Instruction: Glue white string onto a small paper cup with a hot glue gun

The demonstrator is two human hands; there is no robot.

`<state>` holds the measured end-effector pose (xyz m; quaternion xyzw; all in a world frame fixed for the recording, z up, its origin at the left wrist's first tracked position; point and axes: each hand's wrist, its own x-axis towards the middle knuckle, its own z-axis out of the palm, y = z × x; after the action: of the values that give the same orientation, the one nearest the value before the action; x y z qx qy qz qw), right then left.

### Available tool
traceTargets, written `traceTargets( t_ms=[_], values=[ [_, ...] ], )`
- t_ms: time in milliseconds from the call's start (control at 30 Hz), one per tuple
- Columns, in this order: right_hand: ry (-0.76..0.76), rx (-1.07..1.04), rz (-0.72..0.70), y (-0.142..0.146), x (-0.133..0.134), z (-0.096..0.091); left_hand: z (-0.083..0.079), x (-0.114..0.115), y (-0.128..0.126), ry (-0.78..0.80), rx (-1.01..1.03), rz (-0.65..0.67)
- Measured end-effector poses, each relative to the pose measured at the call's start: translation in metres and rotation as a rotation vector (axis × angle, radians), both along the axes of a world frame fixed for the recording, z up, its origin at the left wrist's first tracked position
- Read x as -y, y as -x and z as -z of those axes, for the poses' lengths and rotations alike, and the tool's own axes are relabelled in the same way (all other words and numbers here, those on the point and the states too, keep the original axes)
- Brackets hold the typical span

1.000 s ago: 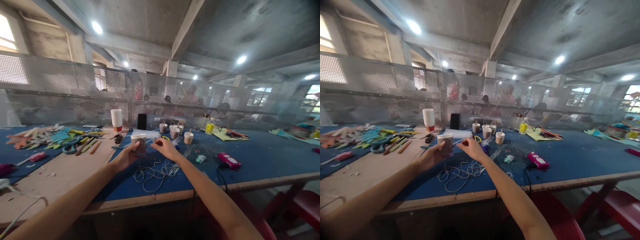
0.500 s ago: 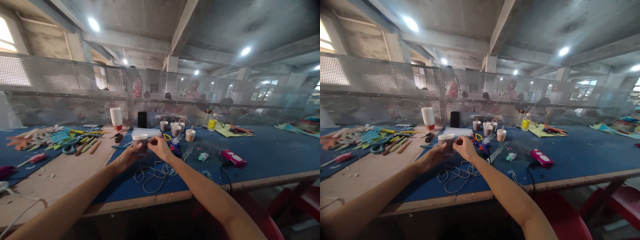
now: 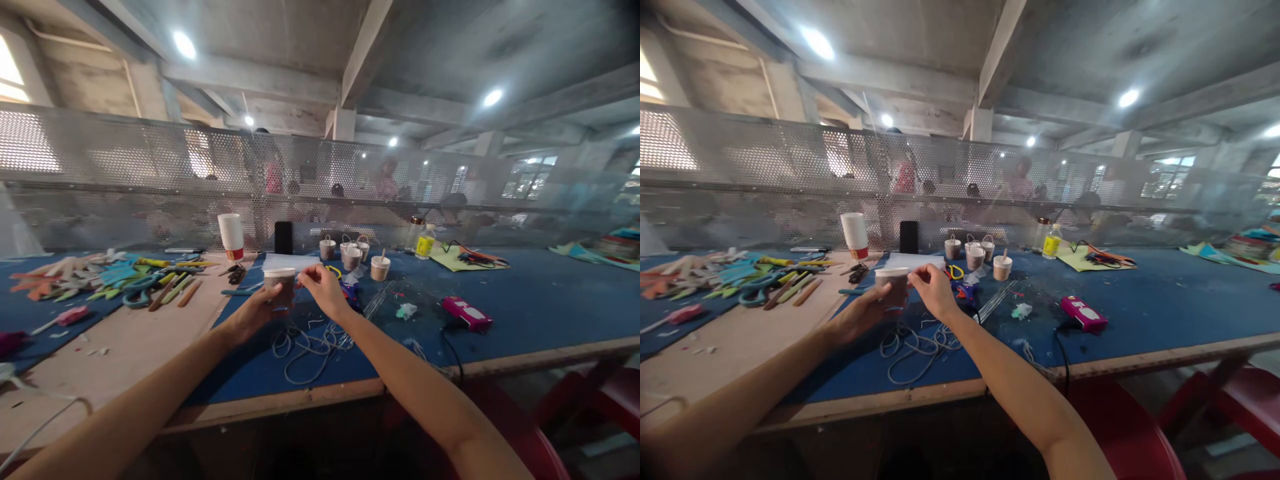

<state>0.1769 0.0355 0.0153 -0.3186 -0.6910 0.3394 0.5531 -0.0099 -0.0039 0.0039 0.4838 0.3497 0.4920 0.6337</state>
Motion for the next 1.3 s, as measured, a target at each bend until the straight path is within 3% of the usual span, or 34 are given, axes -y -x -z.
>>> traceTargets(
  t_ms=[167,1300],
  values=[
    [0.017,-0.037,-0.009,0.0009,-0.0021,0.0012,0.0002,0.0001,0.0020,-0.022,-0.023,0.058],
    [0.050,0.047,0.072,-0.0027,0.0012,-0.0010,0.0025,0.0005,0.0005,0.010,0.065,0.084]
  ],
)
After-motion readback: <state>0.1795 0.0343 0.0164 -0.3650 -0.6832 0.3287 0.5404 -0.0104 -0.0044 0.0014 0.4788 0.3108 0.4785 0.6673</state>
